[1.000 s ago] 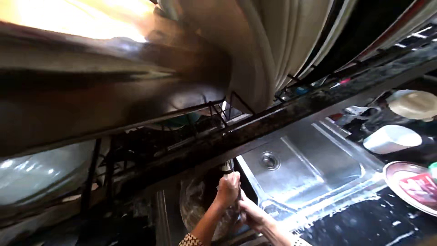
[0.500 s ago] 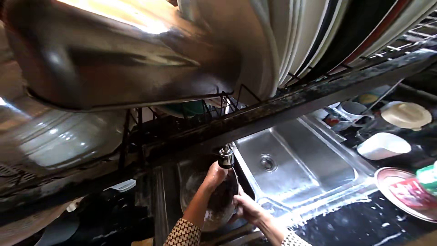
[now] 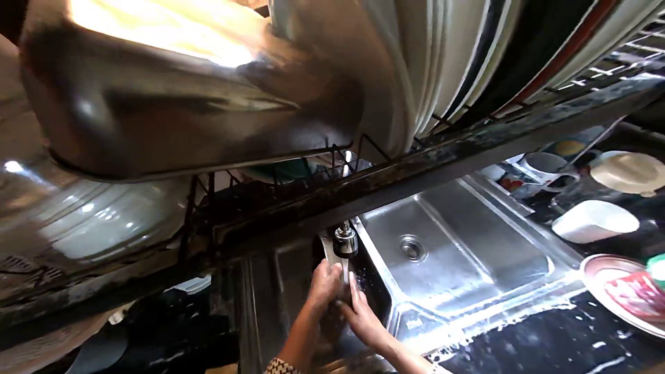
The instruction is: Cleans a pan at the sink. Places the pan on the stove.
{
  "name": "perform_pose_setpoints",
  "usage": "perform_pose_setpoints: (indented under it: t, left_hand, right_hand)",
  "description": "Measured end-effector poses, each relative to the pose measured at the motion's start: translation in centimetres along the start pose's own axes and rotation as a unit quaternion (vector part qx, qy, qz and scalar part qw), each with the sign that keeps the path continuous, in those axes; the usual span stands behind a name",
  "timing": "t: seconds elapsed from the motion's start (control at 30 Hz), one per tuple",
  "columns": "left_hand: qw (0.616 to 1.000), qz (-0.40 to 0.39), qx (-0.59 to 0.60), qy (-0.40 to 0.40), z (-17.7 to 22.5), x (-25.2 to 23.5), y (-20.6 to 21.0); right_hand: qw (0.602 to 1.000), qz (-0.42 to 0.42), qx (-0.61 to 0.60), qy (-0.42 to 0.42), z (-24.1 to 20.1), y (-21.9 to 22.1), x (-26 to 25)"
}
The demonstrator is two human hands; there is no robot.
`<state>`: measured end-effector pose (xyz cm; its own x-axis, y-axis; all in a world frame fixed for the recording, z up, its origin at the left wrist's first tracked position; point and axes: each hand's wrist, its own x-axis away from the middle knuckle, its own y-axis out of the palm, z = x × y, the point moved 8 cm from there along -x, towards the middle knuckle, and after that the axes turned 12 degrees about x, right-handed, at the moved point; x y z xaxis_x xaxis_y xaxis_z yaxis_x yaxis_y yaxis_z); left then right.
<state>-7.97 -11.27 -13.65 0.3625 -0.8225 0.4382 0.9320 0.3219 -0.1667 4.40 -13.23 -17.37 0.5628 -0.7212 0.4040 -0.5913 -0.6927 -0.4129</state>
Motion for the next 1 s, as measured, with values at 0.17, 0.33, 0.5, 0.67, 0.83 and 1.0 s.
perform_pose_setpoints:
  t: [0.17, 0.33, 0.5, 0.67, 0.83, 1.0]
  left_hand:
    - [0.993, -0.063, 0.068, 0.072, 1.1, 1.5, -0.1]
    - [0.979, -0.149, 0.043, 0.13, 2.8, 3.0, 0.1]
    - [0.974, -0.17, -0.004, 0.149, 3.3, 4.2, -1.0]
    - [0.982, -0.059, 0.094, 0.151, 3.8, 5.9, -3.9]
    - [0.971, 0.08, 0.17, 0.15, 4.6, 5.3, -4.1]
    - [0.953, 0.177, 0.205, 0.139, 3.3, 2.4, -1.4]
  right_hand:
    - [0.947, 0.262, 0.049, -0.18, -3.9, -1.7, 0.5]
    - [0.93, 0.307, 0.035, -0.198, -6.3, -4.6, -0.6]
    - [0.96, 0.204, 0.049, -0.183, -6.0, -6.8, -5.9]
    - [0.982, 0.037, -0.185, 0.013, 0.7, -5.2, -11.0]
    - [0.898, -0.011, -0.386, 0.21, 5.9, 0.9, -8.2]
    - [0.826, 0.022, -0.5, 0.258, 6.8, 2.8, -5.3]
